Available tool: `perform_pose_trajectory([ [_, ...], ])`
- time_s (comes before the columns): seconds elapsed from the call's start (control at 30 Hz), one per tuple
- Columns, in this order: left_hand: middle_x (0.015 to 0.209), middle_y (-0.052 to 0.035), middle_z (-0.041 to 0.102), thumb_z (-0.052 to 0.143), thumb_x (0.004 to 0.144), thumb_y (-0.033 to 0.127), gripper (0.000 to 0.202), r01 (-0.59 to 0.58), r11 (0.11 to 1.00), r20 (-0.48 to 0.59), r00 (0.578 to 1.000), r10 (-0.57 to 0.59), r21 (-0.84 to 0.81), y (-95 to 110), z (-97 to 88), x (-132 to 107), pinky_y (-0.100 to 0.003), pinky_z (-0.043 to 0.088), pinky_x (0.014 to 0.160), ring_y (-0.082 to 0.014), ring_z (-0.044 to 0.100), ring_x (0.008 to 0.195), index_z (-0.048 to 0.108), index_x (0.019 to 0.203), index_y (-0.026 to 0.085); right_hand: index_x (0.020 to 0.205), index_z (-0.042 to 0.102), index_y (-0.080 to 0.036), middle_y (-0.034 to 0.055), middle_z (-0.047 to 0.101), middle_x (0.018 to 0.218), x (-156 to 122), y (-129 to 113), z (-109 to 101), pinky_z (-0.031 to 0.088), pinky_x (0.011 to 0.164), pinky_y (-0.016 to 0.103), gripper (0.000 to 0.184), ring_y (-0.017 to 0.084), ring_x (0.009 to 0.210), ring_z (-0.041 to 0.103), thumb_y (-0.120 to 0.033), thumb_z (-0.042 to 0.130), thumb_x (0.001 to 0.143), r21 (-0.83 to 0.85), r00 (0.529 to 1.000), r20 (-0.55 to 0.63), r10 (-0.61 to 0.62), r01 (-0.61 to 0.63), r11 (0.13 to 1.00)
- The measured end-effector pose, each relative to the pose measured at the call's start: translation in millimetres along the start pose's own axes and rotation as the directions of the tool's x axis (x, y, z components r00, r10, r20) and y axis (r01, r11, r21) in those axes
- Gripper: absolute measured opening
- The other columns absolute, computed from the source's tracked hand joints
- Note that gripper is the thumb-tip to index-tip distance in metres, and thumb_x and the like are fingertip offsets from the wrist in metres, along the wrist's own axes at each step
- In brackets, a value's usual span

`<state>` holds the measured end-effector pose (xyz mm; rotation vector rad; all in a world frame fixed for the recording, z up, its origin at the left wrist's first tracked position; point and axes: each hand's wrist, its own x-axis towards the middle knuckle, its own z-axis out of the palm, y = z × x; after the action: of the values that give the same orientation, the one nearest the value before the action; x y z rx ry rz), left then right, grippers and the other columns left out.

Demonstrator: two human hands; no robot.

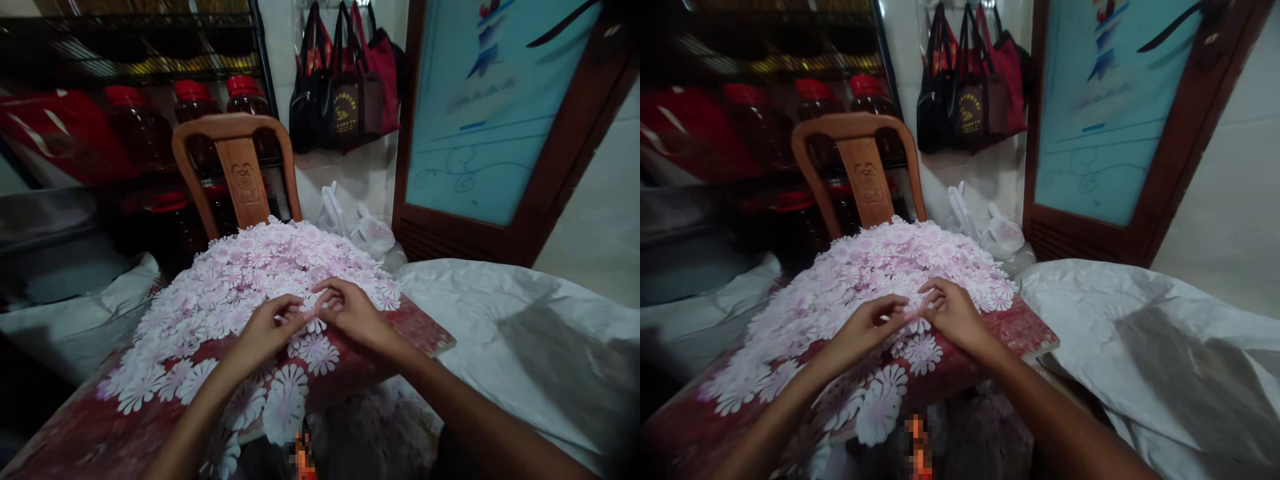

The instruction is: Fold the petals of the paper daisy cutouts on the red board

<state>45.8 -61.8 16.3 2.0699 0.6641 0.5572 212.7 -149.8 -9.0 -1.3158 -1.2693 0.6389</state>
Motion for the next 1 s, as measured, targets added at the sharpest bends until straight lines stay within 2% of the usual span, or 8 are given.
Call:
perform_pose_trajectory([
  [0.13, 0.073, -0.0007, 0.057, 0.067, 0.08, 0.045, 0.034, -0.005, 0.998, 0.042, 0.999, 0.008, -0.058, 2, -2.0, -7, -0.022, 0.039, 0.066, -0.012, 0.051, 0.071, 0.063, 0.085, 0.011, 0.101, 0.065, -0.012, 0.0009, 0.061, 0.081, -1, -6, 1, 0.043, 0.064, 0.021, 0.031, 0.008, 0.067, 0.054, -0.022, 0.071, 0.072, 0.089, 0.999, 0.007, 0.052, -0.052, 0.995],
  [0.3, 0.078, -0.001, 0.057, 0.061, 0.086, 0.049, 0.034, -0.037, 0.999, -0.03, 0.999, 0.037, 0.008, 5, -7.2, -11, -0.02, 0.04, 0.066, -0.0131, 0.051, 0.077, 0.062, 0.085, 0.014, 0.079, 0.065, -0.01, 0.0006, 0.059, 0.07, -6, -17, -1, 0.039, 0.064, 0.022, 0.035, 0.008, 0.065, 0.051, -0.038, 0.081, 0.066, 0.239, 0.983, 0.104, 0.151, -0.172, 0.956],
  [0.47, 0.079, -0.0002, 0.055, 0.056, 0.088, 0.053, 0.038, -0.031, 0.998, -0.064, 0.997, 0.035, 0.053, 14, -2.7, -15, -0.02, 0.04, 0.065, -0.0121, 0.049, 0.075, 0.059, 0.085, 0.016, 0.073, 0.066, -0.012, -0.0001, 0.06, 0.071, -9, -22, -3, 0.039, 0.065, 0.022, 0.035, 0.008, 0.067, 0.051, -0.036, 0.086, 0.058, 0.292, 0.991, 0.019, 0.131, -0.131, 0.947],
  [0.6, 0.082, 0.0006, 0.057, 0.065, 0.081, 0.051, 0.036, 0.003, 1.0, -0.111, 0.994, -0.004, -0.009, 22, 5.3, -14, -0.02, 0.041, 0.068, -0.0116, 0.052, 0.076, 0.058, 0.087, 0.016, 0.072, 0.068, -0.012, -0.0002, 0.062, 0.069, -12, -21, -5, 0.039, 0.064, 0.021, 0.033, 0.008, 0.066, 0.051, -0.032, 0.088, 0.055, 0.304, 0.992, -0.024, 0.126, -0.113, 0.946],
  [0.7, 0.086, -0.0011, 0.062, 0.069, 0.079, 0.046, 0.034, 0.011, 0.999, -0.024, 1.0, -0.012, -0.042, 22, 7.5, -13, -0.019, 0.042, 0.073, -0.0126, 0.054, 0.081, 0.062, 0.09, 0.015, 0.075, 0.07, -0.011, -0.0003, 0.061, 0.067, -15, -19, -6, 0.037, 0.059, 0.02, 0.032, 0.007, 0.062, 0.049, -0.028, 0.088, 0.054, 0.292, 0.991, -0.018, 0.13, -0.119, 0.949],
  [0.8, 0.066, 0.0016, 0.052, 0.067, 0.081, 0.046, 0.036, 0.001, 1.0, 0.023, 1.0, -0.002, 0.013, 19, 6.9, -12, -0.018, 0.035, 0.061, -0.0097, 0.045, 0.067, 0.059, 0.07, 0.013, 0.077, 0.072, -0.011, 0.0019, 0.065, 0.069, -16, -15, -9, 0.04, 0.059, 0.021, 0.026, 0.009, 0.063, 0.053, -0.024, 0.084, 0.059, 0.243, 0.992, 0.016, 0.122, -0.122, 0.962],
  [0.9, 0.059, 0.0027, 0.047, 0.07, 0.078, 0.046, 0.038, 0.015, 0.999, 0.037, 0.999, -0.017, 0.05, 22, 9.3, -18, -0.018, 0.031, 0.056, -0.0089, 0.041, 0.061, 0.057, 0.064, 0.013, 0.08, 0.073, -0.01, 0.0044, 0.069, 0.075, -14, -11, -15, 0.044, 0.064, 0.022, 0.013, 0.01, 0.067, 0.058, -0.019, 0.074, 0.069, 0.129, 0.994, 0.012, 0.108, -0.108, 0.986],
  [1.0, 0.063, 0.001, 0.055, 0.067, 0.081, 0.045, 0.034, 0.052, 0.996, 0.198, 0.978, -0.064, 0.067, 36, 19.6, -34, -0.019, 0.035, 0.06, -0.0103, 0.047, 0.064, 0.065, 0.069, 0.014, 0.084, 0.073, -0.01, 0.0055, 0.07, 0.081, -12, -9, -22, 0.043, 0.07, 0.023, 0.013, 0.01, 0.072, 0.058, -0.014, 0.062, 0.077, 0.007, 0.993, -0.072, 0.088, -0.088, 0.996],
])
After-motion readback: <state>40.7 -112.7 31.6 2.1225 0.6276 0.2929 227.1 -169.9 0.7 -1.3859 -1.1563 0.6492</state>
